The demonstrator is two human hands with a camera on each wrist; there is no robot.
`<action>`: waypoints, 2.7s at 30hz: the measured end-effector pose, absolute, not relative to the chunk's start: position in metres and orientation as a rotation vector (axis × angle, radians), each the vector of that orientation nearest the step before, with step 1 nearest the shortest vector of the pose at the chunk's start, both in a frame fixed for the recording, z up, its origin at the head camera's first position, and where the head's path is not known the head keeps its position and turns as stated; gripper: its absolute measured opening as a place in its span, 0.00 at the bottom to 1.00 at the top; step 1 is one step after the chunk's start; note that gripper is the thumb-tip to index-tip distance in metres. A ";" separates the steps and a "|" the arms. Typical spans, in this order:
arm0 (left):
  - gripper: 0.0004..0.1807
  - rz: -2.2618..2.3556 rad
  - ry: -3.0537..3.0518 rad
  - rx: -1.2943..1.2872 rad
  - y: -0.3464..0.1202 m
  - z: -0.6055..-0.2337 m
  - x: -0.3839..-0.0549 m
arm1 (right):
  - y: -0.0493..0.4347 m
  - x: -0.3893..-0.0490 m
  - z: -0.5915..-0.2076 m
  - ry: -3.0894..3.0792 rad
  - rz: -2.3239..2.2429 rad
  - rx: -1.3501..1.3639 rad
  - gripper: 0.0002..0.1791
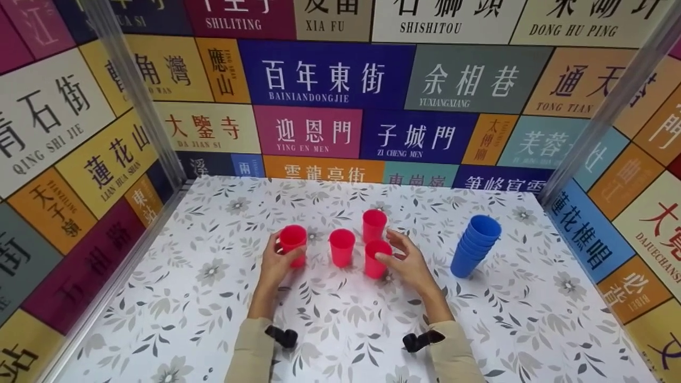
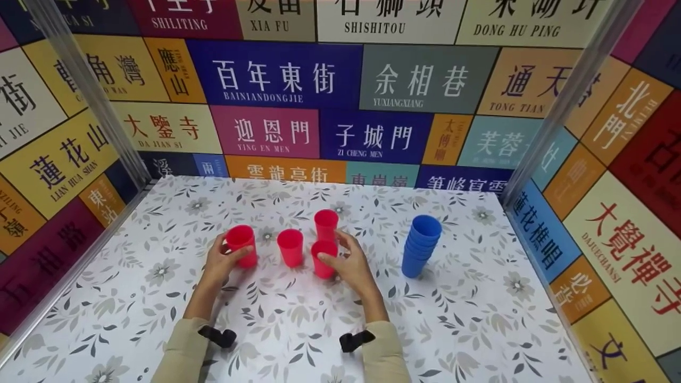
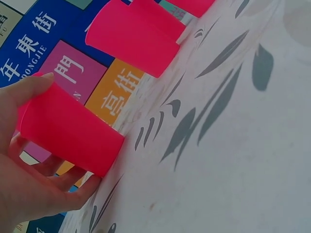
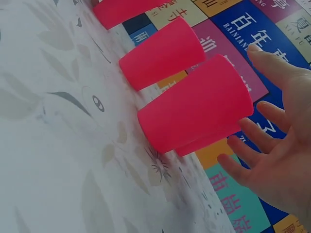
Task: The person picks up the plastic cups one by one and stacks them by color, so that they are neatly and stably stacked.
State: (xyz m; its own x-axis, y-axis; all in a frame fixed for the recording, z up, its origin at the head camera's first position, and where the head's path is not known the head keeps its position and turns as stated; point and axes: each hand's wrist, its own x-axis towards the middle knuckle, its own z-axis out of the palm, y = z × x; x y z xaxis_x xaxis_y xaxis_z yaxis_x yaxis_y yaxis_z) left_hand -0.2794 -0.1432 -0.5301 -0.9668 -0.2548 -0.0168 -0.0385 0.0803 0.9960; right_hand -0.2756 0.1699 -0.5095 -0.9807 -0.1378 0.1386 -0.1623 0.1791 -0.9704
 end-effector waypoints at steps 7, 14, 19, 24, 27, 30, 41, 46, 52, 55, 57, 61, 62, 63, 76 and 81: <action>0.40 -2.001 -2.180 0.294 -0.141 -0.533 -0.280 | 0.167 -0.277 -0.519 -2.413 2.018 0.324 0.40; 0.40 -2.001 -2.187 0.291 -0.143 -0.533 -0.280 | 0.164 -0.277 -0.520 -2.466 1.966 0.301 0.40; 0.41 -2.005 -2.194 0.280 -0.145 -0.534 -0.280 | 0.160 -0.276 -0.519 -2.495 1.987 0.240 0.39; 0.40 -2.007 -2.183 0.273 -0.145 -0.533 -0.280 | 0.157 -0.276 -0.521 -2.470 1.985 0.214 0.39; 0.40 -1.992 -2.180 0.276 -0.144 -0.533 -0.281 | 0.155 -0.276 -0.520 -2.452 1.995 0.200 0.39; 0.40 -1.990 -2.179 0.283 -0.144 -0.533 -0.281 | 0.153 -0.276 -0.521 -2.440 2.003 0.179 0.39; 0.41 -2.035 -2.196 0.305 -0.144 -0.532 -0.280 | 0.148 -0.271 -0.506 -2.437 1.954 0.147 0.37; 0.40 -2.060 -2.190 0.267 -0.146 -0.532 -0.280 | 0.146 -0.265 -0.490 -2.429 1.947 0.195 0.37; 0.40 -2.052 -2.206 0.252 -0.148 -0.531 -0.278 | 0.141 -0.258 -0.472 -2.391 1.952 0.238 0.37; 0.40 -2.059 -2.182 0.256 -0.149 -0.531 -0.278 | 0.140 -0.257 -0.466 -2.395 1.960 0.260 0.37; 0.41 -2.081 -2.149 0.251 -0.149 -0.531 -0.278 | 0.139 -0.257 -0.463 -2.395 1.965 0.276 0.37; 0.41 -2.127 -2.105 0.260 -0.149 -0.530 -0.277 | 0.138 -0.258 -0.457 -2.377 1.988 0.328 0.36; 0.41 -2.134 -2.100 0.257 -0.149 -0.530 -0.277 | 0.138 -0.258 -0.455 -2.370 1.995 0.343 0.36; 0.41 -2.136 -2.102 0.256 -0.149 -0.529 -0.277 | 0.138 -0.258 -0.453 -2.365 1.998 0.357 0.36; 0.38 -2.081 -2.134 0.196 -0.152 -0.531 -0.280 | 0.117 -0.265 -0.437 -2.397 1.942 0.483 0.36; 0.37 -2.067 -2.165 0.233 -0.151 -0.533 -0.280 | 0.106 -0.269 -0.431 -2.414 1.914 0.498 0.36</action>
